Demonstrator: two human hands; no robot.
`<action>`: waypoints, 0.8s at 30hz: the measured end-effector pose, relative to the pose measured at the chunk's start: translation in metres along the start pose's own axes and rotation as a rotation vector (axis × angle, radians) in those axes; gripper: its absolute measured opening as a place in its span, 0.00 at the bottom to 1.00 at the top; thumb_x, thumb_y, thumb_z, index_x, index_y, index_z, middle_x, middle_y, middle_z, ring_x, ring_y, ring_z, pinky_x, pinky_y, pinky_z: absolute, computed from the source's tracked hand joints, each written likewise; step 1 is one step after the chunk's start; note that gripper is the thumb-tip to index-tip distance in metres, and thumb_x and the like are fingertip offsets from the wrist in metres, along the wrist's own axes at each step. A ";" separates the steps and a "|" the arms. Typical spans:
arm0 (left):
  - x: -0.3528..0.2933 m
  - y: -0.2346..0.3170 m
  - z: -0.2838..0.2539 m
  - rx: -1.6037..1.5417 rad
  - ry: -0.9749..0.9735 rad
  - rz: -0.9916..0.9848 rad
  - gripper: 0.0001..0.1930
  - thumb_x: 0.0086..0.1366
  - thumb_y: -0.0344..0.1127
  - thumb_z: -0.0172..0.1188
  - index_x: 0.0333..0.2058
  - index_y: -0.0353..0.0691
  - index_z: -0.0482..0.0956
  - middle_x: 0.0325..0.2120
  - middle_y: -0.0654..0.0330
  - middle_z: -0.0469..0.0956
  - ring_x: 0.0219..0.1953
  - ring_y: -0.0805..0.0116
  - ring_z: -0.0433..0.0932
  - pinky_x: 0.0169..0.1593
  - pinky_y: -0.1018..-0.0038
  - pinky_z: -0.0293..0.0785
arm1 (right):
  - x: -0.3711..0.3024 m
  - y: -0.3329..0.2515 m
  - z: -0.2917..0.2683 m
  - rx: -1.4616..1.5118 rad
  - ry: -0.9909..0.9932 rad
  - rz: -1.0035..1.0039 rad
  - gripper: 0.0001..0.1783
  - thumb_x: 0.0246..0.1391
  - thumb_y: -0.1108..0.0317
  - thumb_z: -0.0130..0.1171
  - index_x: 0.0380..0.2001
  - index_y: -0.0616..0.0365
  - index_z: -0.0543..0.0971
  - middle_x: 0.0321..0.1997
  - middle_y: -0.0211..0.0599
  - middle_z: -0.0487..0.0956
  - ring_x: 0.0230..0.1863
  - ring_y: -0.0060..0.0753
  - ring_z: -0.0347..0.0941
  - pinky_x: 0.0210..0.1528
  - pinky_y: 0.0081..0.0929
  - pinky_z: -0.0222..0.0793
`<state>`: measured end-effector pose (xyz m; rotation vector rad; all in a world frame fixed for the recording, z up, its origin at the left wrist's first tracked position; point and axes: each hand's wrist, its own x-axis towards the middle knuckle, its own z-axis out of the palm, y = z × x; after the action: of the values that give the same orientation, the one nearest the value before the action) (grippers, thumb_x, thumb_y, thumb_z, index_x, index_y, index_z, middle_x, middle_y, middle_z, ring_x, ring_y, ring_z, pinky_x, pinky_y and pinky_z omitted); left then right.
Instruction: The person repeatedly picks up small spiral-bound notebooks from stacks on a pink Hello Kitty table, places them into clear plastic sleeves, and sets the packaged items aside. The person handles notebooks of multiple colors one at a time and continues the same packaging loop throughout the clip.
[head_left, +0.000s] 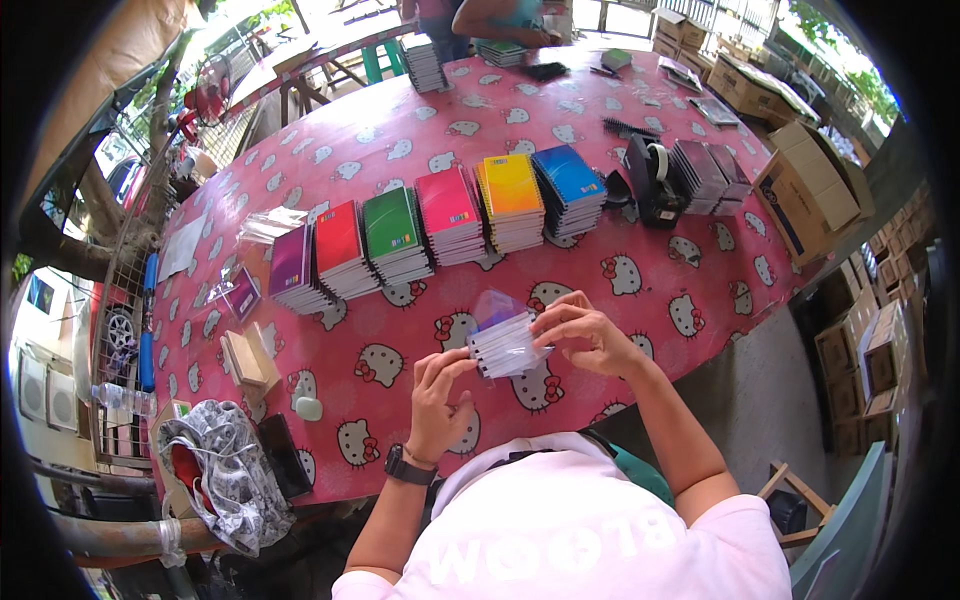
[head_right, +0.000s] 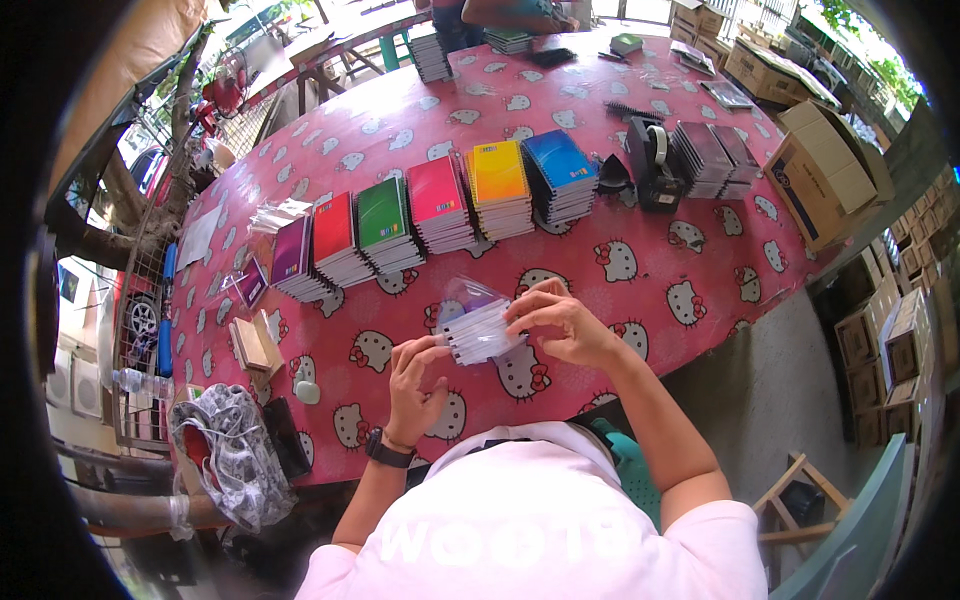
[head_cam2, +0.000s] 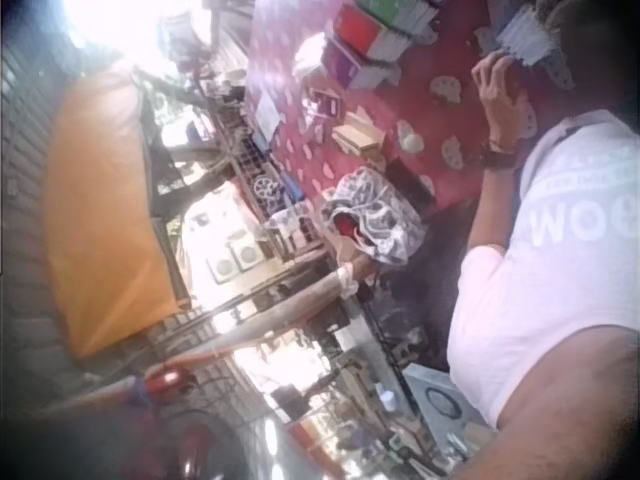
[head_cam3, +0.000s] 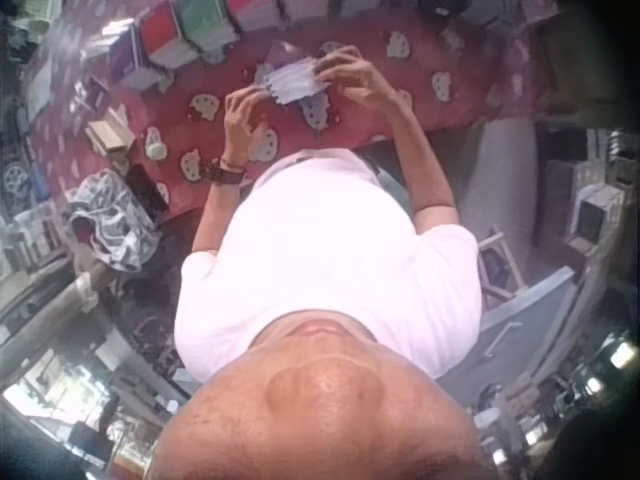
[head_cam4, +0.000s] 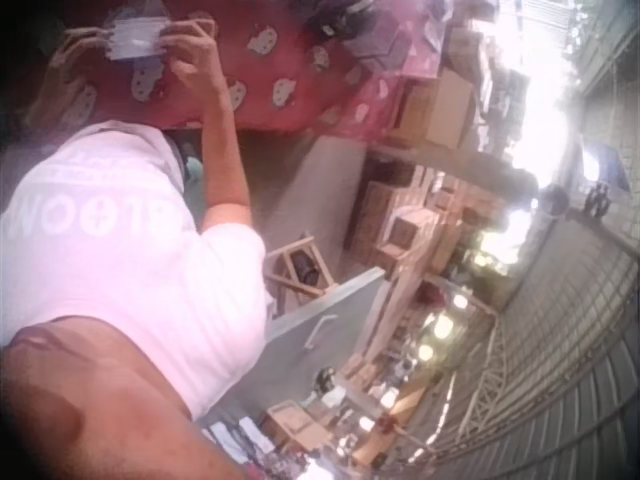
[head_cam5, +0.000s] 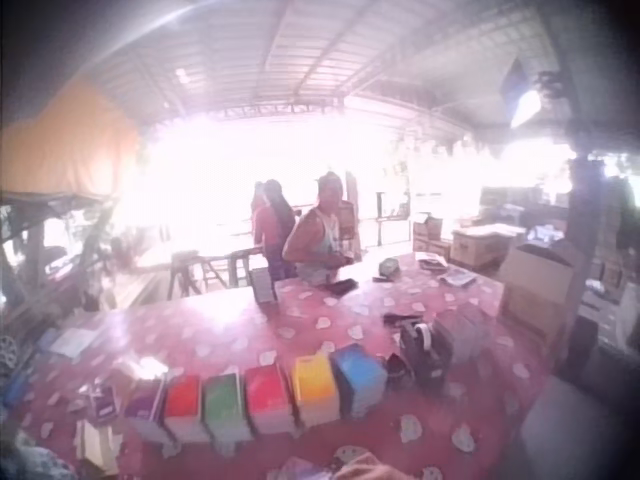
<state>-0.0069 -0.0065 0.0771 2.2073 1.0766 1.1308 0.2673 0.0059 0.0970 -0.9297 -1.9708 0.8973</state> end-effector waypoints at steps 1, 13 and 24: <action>-0.001 -0.001 -0.001 0.026 -0.020 0.019 0.26 0.42 0.22 0.55 0.45 0.42 0.76 0.48 0.60 0.73 0.52 0.58 0.66 0.56 0.65 0.62 | 0.002 0.000 0.001 -0.005 -0.005 -0.016 0.28 0.26 0.83 0.51 0.36 0.50 0.83 0.46 0.24 0.78 0.53 0.32 0.60 0.59 0.32 0.51; 0.013 0.000 -0.006 0.114 -0.417 0.136 0.39 0.39 0.23 0.54 0.57 0.49 0.67 0.61 0.62 0.60 0.66 0.49 0.47 0.64 0.56 0.48 | 0.011 0.006 -0.010 -0.233 -0.428 -0.058 0.43 0.26 0.80 0.60 0.49 0.23 0.76 0.70 0.19 0.53 0.72 0.51 0.33 0.67 0.56 0.32; 0.030 0.012 0.003 0.298 -0.541 0.077 0.39 0.41 0.27 0.56 0.57 0.61 0.67 0.63 0.69 0.55 0.66 0.46 0.45 0.62 0.42 0.45 | 0.024 0.019 -0.029 -0.021 -0.205 -0.055 0.33 0.36 0.70 0.63 0.53 0.44 0.75 0.69 0.33 0.55 0.71 0.43 0.39 0.66 0.47 0.42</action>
<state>0.0114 0.0104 0.0976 2.5849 0.9674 0.3614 0.2867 0.0429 0.1027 -0.8184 -2.1721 0.9752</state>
